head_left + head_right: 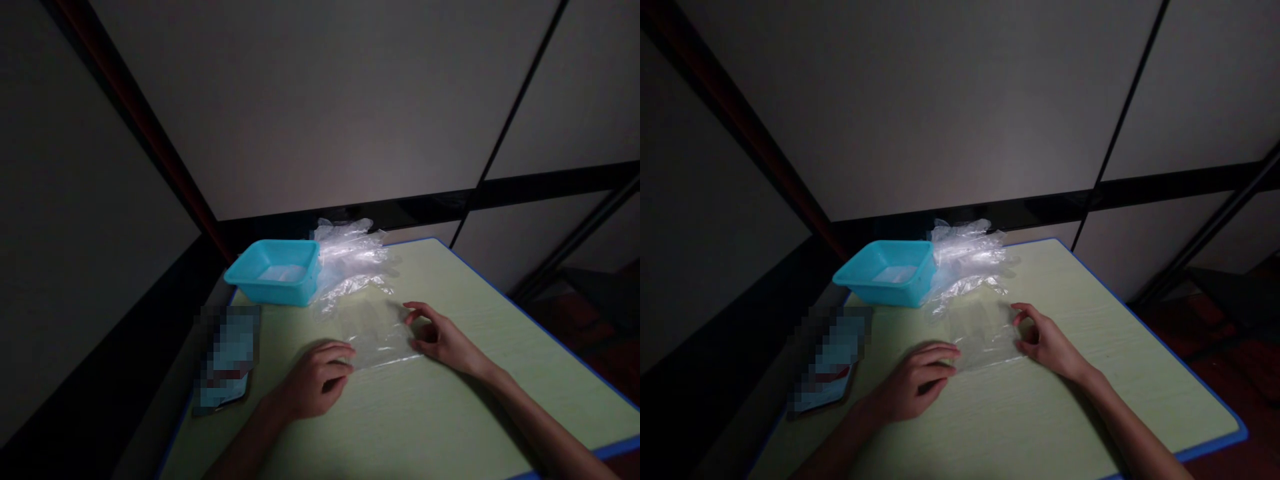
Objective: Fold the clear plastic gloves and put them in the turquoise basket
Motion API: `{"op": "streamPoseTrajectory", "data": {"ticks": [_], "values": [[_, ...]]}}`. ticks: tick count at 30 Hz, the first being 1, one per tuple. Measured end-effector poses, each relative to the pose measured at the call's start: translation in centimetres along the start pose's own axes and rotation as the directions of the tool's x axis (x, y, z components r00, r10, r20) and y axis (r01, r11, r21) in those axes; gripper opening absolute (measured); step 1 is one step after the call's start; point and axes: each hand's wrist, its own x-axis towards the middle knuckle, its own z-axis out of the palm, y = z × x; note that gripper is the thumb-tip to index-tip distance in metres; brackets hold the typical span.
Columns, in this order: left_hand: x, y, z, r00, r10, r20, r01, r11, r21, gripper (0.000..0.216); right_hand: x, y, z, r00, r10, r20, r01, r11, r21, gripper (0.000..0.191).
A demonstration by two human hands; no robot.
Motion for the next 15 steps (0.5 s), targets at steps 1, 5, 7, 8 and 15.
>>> {"op": "streamPoseTrajectory", "data": {"ticks": [1, 5, 7, 8, 15], "values": [[0.1, 0.1, 0.1, 1.000, -0.019, -0.018, 0.018, 1.000, -0.014, 0.019, 0.0, 0.0, 0.0, 1.000, -0.021, -0.020, 0.020, 0.998, -0.065, 0.042], [1.6, 0.6, 0.8, 0.973, -0.197, -0.119, 0.197, 0.980, -0.014, 0.022, 0.6, -0.5, 0.3, 0.983, -0.183, -0.022, 0.164, 0.922, -0.351, 0.032], [3.0, 0.8, 1.4, 0.950, -0.295, -0.104, 0.302, 0.952, 0.058, 0.028, 1.2, -0.9, 0.9, 0.969, -0.240, 0.051, 0.237, 0.861, -0.449, 0.036], [3.7, 0.9, 1.7, 0.941, -0.326, -0.087, 0.334, 0.936, 0.112, 0.031, 1.6, -1.1, 1.2, 0.964, -0.253, 0.088, 0.263, 0.833, -0.486, 0.038], [5.6, 0.6, 3.7, 0.916, -0.395, 0.070, 0.337, 0.851, 0.403, 0.058, 2.6, -1.0, 3.6, 0.944, -0.255, 0.207, 0.327, 0.677, -0.659, 0.051]]}}
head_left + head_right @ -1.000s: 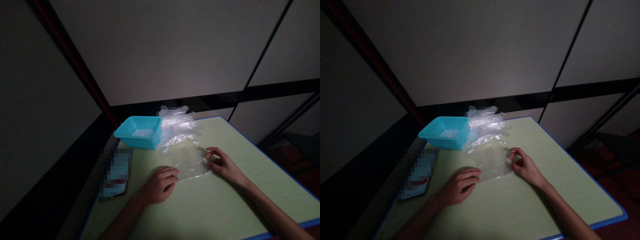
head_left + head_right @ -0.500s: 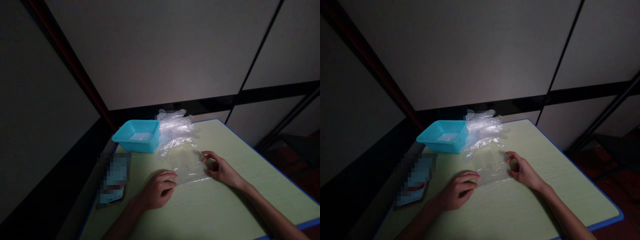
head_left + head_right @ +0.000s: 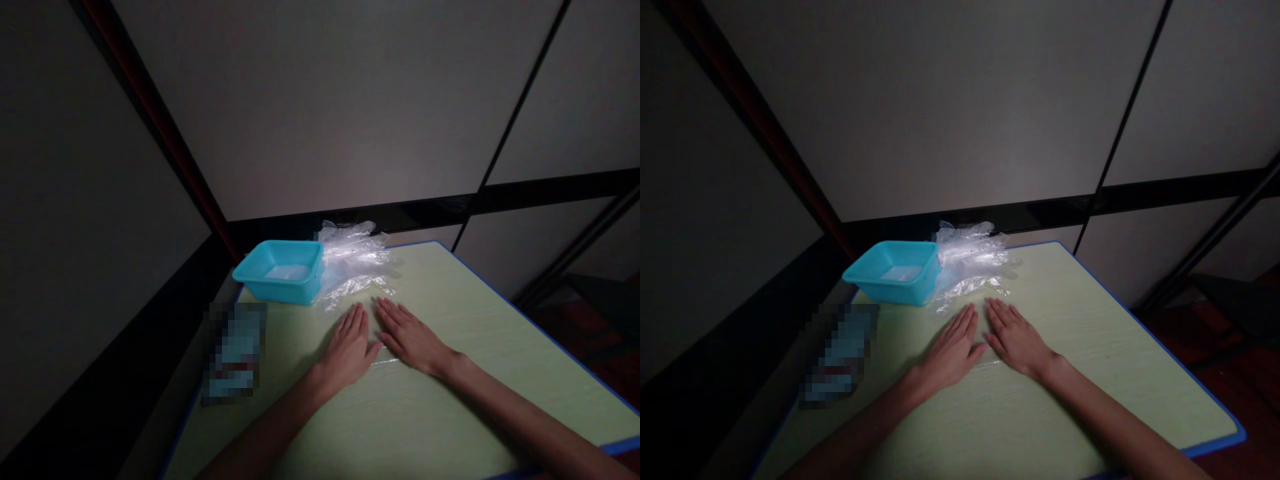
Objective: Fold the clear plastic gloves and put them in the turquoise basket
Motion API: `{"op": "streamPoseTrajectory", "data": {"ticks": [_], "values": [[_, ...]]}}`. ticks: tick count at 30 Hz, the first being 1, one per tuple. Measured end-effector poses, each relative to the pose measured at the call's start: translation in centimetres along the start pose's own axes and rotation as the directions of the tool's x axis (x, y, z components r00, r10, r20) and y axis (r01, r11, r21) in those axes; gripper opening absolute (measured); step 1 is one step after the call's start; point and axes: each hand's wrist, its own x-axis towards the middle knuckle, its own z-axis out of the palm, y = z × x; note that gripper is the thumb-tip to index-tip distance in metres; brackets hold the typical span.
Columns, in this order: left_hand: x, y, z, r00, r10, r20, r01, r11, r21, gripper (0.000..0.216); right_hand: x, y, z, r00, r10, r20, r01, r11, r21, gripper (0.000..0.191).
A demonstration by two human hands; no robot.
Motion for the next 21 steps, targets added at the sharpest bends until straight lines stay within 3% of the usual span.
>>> {"op": "streamPoseTrajectory", "data": {"ticks": [9, 13, 17, 21], "values": [[-1.1, -0.8, 1.6, 0.997, -0.031, -0.075, 0.036, 0.997, 0.063, 0.067, -1.0, 0.5, 1.7, 0.999, -0.006, -0.037, 0.004, 0.998, -0.057, 0.058], [-0.9, -0.9, 1.7, 0.997, -0.030, -0.075, 0.033, 0.998, 0.047, 0.070, -0.8, 0.5, 1.5, 0.999, 0.009, -0.031, -0.010, 1.000, -0.006, 0.058], [-1.2, -1.0, 0.7, 0.997, -0.010, -0.080, 0.009, 1.000, -0.011, 0.067, -1.5, 0.8, -0.8, 0.999, 0.003, -0.045, 0.004, 0.989, 0.149, 0.052], [-3.2, -0.8, -0.9, 0.997, 0.031, -0.076, -0.037, 0.997, -0.068, 0.049, -3.3, 0.9, -4.3, 0.988, -0.154, -0.014, 0.155, 0.979, 0.135, 0.025]]}}
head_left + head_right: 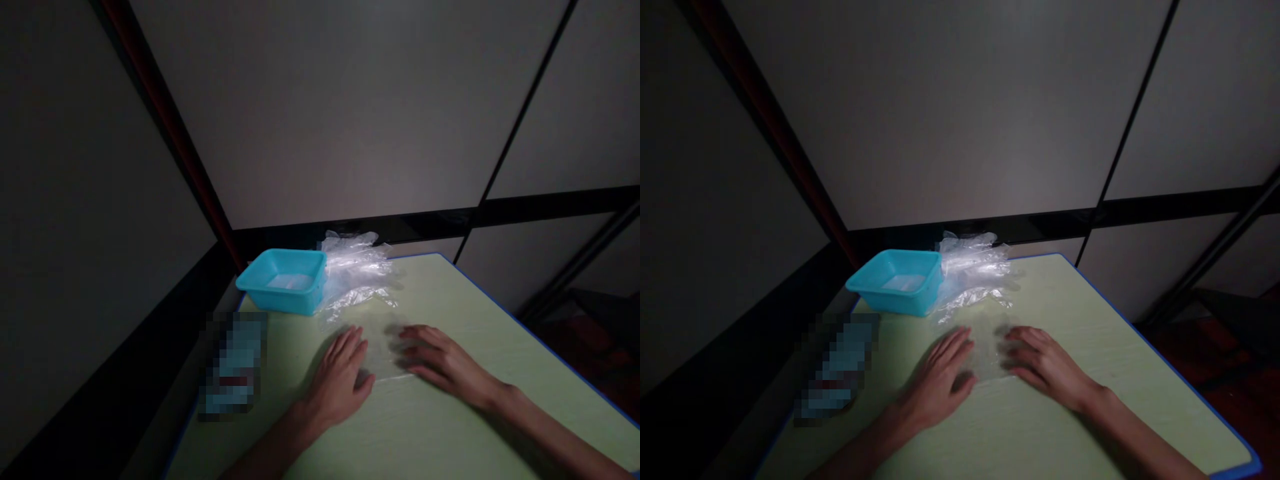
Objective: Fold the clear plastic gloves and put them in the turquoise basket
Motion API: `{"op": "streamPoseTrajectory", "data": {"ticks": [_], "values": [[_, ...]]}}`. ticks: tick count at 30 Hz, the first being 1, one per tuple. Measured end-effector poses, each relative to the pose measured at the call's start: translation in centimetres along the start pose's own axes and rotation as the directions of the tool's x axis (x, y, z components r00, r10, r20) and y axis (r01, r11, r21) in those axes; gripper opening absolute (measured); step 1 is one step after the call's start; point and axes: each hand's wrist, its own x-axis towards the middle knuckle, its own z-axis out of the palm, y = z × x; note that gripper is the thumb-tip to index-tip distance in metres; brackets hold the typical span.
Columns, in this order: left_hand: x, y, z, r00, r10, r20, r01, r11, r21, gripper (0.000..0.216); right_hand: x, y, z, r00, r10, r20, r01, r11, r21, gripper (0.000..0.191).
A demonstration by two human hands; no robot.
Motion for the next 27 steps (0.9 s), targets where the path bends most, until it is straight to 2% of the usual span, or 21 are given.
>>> {"op": "streamPoseTrajectory", "data": {"ticks": [4, 7, 10, 17, 22, 27], "values": [[-1.7, 0.5, -0.6, 0.999, 0.035, -0.024, -0.035, 0.999, -0.012, 0.032, -1.2, -0.7, -1.0, 0.988, -0.108, 0.114, 0.131, 0.966, -0.224, 0.019], [-2.0, 0.6, -0.4, 0.999, 0.031, -0.034, -0.031, 1.000, -0.006, 0.028, -1.0, -0.9, -0.1, 0.973, -0.167, 0.157, 0.217, 0.892, -0.396, 0.023], [-1.8, 0.6, -0.2, 0.999, 0.023, -0.027, -0.023, 1.000, -0.017, 0.028, -0.7, -0.9, 0.7, 0.970, -0.183, 0.160, 0.238, 0.848, -0.474, 0.023], [-1.5, 0.8, -0.4, 1.000, -0.003, -0.014, 0.003, 1.000, -0.003, 0.028, -1.0, -0.5, 1.0, 0.988, -0.155, -0.016, 0.133, 0.892, -0.432, 0.025], [-1.1, 0.8, -0.5, 1.000, -0.017, 0.018, 0.017, 1.000, 0.014, 0.026, -1.5, 0.3, 1.0, 0.980, -0.199, -0.027, 0.169, 0.891, -0.422, 0.026], [-1.0, 0.8, -0.2, 0.999, -0.029, 0.014, 0.029, 1.000, 0.004, 0.025, -1.7, 0.6, 1.2, 0.984, -0.170, -0.047, 0.135, 0.898, -0.419, 0.026]]}}
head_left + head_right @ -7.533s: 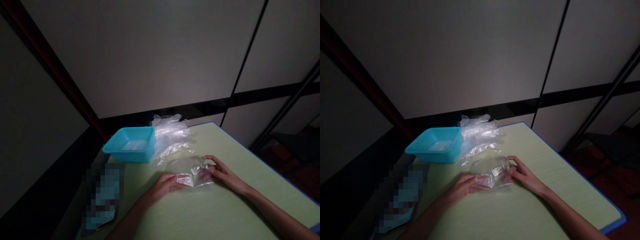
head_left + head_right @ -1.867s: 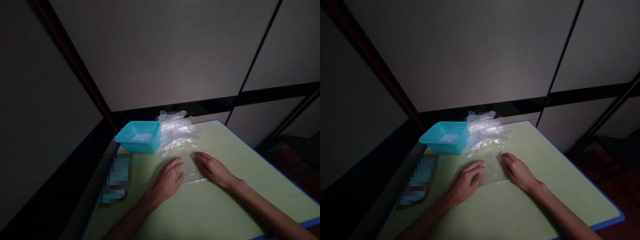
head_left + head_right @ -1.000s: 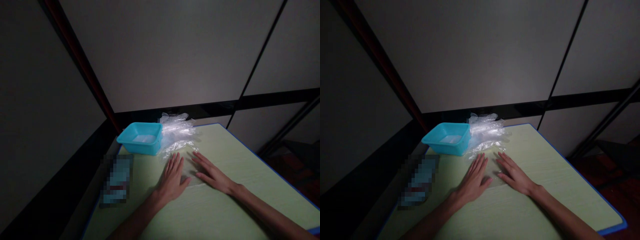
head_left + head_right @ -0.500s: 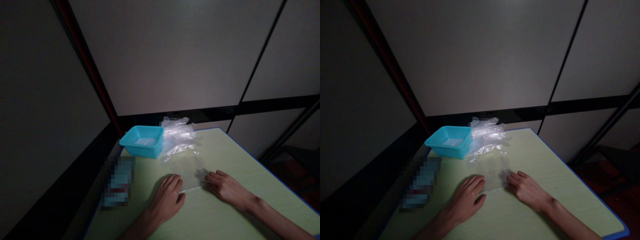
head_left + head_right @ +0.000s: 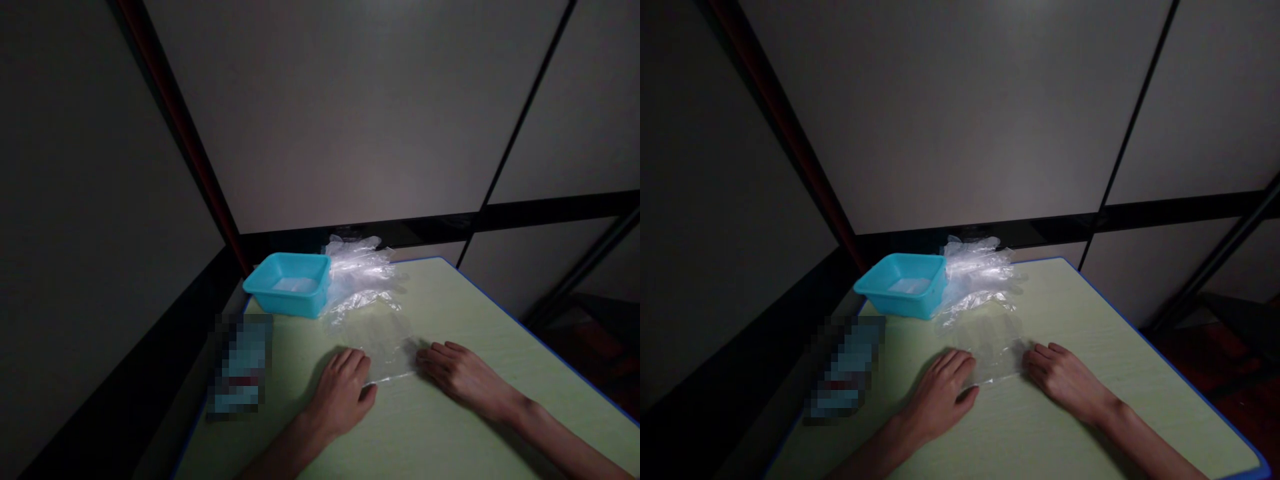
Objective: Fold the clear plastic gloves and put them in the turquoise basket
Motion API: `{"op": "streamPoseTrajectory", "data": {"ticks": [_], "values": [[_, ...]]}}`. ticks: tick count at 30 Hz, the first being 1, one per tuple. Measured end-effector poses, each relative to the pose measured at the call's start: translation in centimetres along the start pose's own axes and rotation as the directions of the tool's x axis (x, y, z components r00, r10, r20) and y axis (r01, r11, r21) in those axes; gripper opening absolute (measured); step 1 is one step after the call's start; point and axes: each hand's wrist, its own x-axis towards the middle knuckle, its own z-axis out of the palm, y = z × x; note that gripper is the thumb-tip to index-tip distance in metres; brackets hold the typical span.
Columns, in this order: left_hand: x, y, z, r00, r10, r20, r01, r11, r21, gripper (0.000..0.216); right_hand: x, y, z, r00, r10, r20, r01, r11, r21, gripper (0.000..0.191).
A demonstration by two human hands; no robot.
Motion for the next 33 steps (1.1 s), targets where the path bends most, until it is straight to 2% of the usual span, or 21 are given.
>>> {"op": "streamPoseTrajectory", "data": {"ticks": [5, 8, 12, 16, 19, 22, 24, 26, 29, 33], "values": [[0.1, 0.2, 0.3, 0.999, -0.026, -0.039, 0.026, 1.000, 0.002, 0.026, 0.3, -0.1, -0.4, 0.990, 0.132, 0.045, -0.137, 0.983, 0.122, 0.021], [0.3, 0.2, 0.4, 0.998, -0.030, -0.060, 0.030, 1.000, -0.003, 0.024, 0.4, 0.0, -0.5, 0.972, 0.232, 0.049, -0.236, 0.932, 0.274, 0.020], [0.4, -0.3, 0.3, 0.995, -0.044, -0.086, 0.040, 0.998, -0.052, 0.015, 0.7, 0.1, -0.4, 0.950, 0.309, 0.045, -0.298, 0.851, 0.432, 0.022], [0.6, -1.1, 0.2, 0.982, -0.110, -0.153, 0.069, 0.966, -0.249, 0.019, 1.3, -0.1, -0.7, 0.897, 0.438, 0.054, -0.387, 0.721, 0.575, 0.018], [0.9, -1.6, -0.4, 0.961, -0.181, -0.208, 0.068, 0.887, -0.458, 0.016, 1.7, -0.6, -1.3, 0.847, 0.525, 0.078, -0.432, 0.595, 0.678, 0.017], [1.2, -1.5, -1.9, 0.926, -0.292, -0.241, 0.091, 0.789, -0.608, 0.014, 2.0, -1.3, -2.2, 0.802, 0.593, 0.072, -0.405, 0.450, 0.796, 0.016], [1.5, -1.1, -3.5, 0.905, -0.359, -0.228, 0.113, 0.720, -0.685, 0.017, 2.2, -1.9, -2.7, 0.763, 0.644, 0.059, -0.352, 0.337, 0.873, 0.015], [1.8, -0.7, -5.1, 0.909, -0.370, -0.191, 0.100, 0.640, -0.762, 0.018, 2.2, -2.6, -3.2, 0.731, 0.679, 0.059, -0.292, 0.234, 0.927, 0.013], [2.8, -0.5, -6.8, 0.922, -0.372, -0.111, 0.124, 0.554, -0.823, 0.019, 1.9, -3.5, -3.5, 0.732, 0.674, 0.098, -0.234, 0.114, 0.965, 0.012], [4.9, -1.4, -6.8, 0.962, -0.268, 0.054, 0.210, 0.597, -0.774, 0.019, 1.0, -4.3, -3.3, 0.763, 0.613, 0.206, -0.267, 0.008, 0.964, 0.017]]}}
